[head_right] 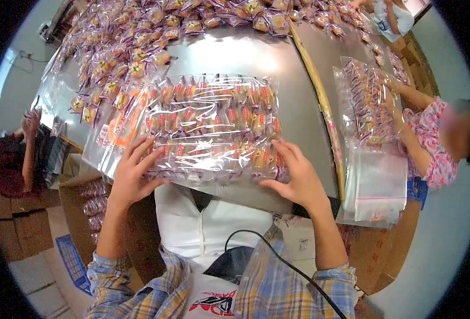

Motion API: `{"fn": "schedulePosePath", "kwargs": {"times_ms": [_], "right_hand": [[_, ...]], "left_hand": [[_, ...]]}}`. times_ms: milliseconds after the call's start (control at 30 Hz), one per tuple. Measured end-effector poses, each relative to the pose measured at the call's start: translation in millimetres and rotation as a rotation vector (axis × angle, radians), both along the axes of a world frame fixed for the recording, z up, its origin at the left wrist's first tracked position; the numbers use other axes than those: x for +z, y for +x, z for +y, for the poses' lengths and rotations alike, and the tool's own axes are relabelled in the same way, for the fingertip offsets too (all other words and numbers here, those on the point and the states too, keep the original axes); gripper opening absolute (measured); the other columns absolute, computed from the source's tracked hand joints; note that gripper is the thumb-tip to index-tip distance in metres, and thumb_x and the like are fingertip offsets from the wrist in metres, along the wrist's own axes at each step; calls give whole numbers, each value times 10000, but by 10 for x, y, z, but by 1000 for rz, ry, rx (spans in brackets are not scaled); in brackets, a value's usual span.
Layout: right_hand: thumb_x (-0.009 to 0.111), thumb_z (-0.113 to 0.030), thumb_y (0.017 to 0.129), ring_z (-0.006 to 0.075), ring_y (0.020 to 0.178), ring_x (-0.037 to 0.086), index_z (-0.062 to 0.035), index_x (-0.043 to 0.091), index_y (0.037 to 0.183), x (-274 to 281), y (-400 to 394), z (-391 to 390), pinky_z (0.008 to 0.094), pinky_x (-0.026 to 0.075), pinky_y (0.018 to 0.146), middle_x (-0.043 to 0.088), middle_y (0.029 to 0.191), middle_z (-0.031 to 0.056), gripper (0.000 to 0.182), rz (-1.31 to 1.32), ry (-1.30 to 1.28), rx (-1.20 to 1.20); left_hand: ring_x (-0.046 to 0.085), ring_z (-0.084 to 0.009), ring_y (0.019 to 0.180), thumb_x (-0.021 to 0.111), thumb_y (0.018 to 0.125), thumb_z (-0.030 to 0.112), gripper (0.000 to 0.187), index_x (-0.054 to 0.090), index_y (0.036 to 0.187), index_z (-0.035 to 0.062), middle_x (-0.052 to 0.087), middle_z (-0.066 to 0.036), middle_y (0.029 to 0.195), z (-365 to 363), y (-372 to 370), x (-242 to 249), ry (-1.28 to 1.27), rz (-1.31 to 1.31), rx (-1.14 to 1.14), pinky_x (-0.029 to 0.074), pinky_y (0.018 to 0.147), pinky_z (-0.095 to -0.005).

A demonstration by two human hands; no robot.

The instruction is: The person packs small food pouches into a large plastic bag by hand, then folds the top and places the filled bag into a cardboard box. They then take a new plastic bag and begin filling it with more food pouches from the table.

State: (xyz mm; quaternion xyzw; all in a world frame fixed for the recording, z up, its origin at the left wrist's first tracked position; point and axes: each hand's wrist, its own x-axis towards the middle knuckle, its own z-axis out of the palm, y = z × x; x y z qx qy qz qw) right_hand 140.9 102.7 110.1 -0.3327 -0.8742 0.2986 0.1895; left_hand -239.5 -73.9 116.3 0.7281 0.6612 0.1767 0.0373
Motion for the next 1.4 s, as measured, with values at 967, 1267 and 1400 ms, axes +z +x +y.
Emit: {"fn": "schedulePosePath", "kwargs": {"times_ms": [967,1267,1400], "right_hand": [[794,-166,861,265,924,588,-98,703,906,-46,-580,8,382,420,844,647,906,50,122,-31,220,51],[772,-98,853,292,882,587,-59,654,908,-105,-606,35,404,432,848,623,888,90,136,152,137,121],[761,-127,872,297,888,588,-47,624,906,-110,-627,11,411,432,850,611,880,100,162,82,155,158]], "left_hand": [[611,-291,1137,798,879,175,169,730,998,77,705,-62,1136,396,-48,-66,181,-81,-126,470,981,-433],[622,-294,1074,869,783,276,319,748,995,71,700,-66,1057,413,96,53,-13,-166,-116,488,948,-413],[614,-307,1050,879,763,355,462,737,1097,68,675,-88,1069,483,250,82,17,-195,-99,492,932,-414]]}}
